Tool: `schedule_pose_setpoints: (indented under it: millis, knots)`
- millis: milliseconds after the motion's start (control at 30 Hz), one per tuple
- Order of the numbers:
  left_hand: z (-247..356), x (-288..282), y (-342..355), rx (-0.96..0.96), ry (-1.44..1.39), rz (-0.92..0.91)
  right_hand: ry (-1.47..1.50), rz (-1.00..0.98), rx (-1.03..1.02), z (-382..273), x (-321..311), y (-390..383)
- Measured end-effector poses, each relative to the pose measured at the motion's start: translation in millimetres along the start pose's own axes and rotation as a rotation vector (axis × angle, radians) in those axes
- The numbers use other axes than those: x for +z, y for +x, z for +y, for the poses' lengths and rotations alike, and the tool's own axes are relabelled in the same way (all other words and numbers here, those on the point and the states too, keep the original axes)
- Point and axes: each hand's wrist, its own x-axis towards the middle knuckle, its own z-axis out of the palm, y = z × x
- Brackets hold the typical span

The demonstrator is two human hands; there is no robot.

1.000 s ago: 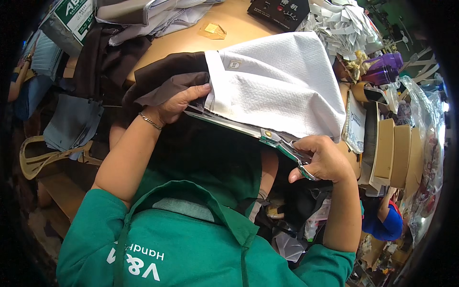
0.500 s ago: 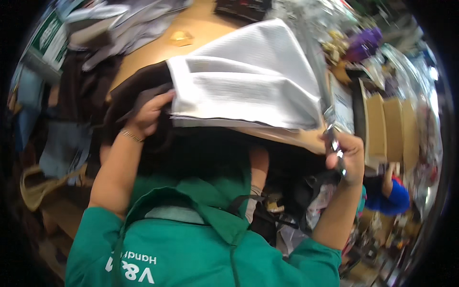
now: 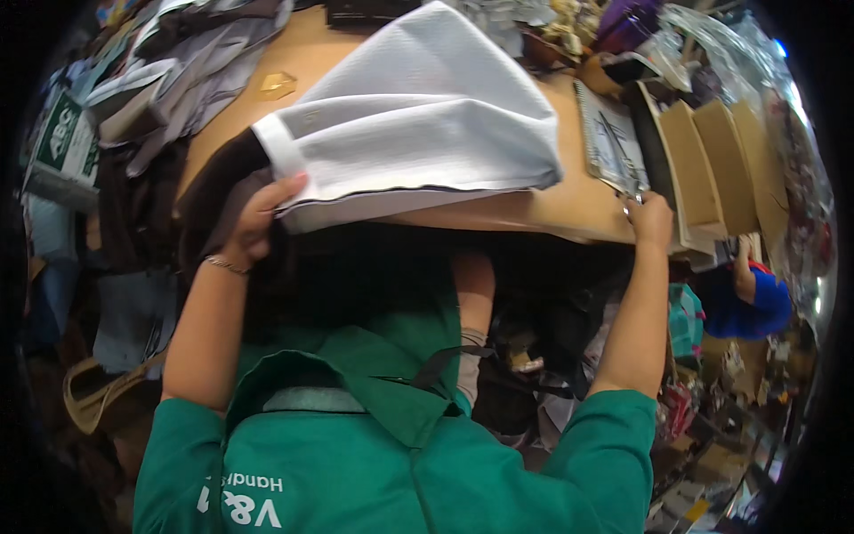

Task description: The person aligns and trims fabric pieces, folding and holding the edges of white and brown textiles together while using shears to trim excess material at a workstation.

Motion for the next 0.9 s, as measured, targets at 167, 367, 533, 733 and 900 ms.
schedule_pose_setpoints:
  millis: [167, 367, 533, 733, 900]
  knots:
    - [-3.3, 26.1, -4.9, 0.084, -0.042, 0.093, 0.451, 0.428, -0.759, -146.7, -59.3, -71.2]
    - [-3.5, 21.2, -5.6, 0.144, -0.001, 0.088, 0.792, 0.235, -1.302, -269.1, -34.9, -194.3]
    - [0.5, 13.2, -0.2, 0.126, 0.445, 0.136, 0.815, 0.306, -1.140, -288.0, -8.2, -198.7]
    - [43.1, 31.0, 20.6, 0.288, 0.880, 0.171, 0.789, 0.335, -0.995, -306.8, 12.9, -168.7]
    - [47.6, 23.7, 43.0, 0.279, 0.997, 0.213, 0.761, 0.379, -0.947, -315.3, 22.7, -158.4]
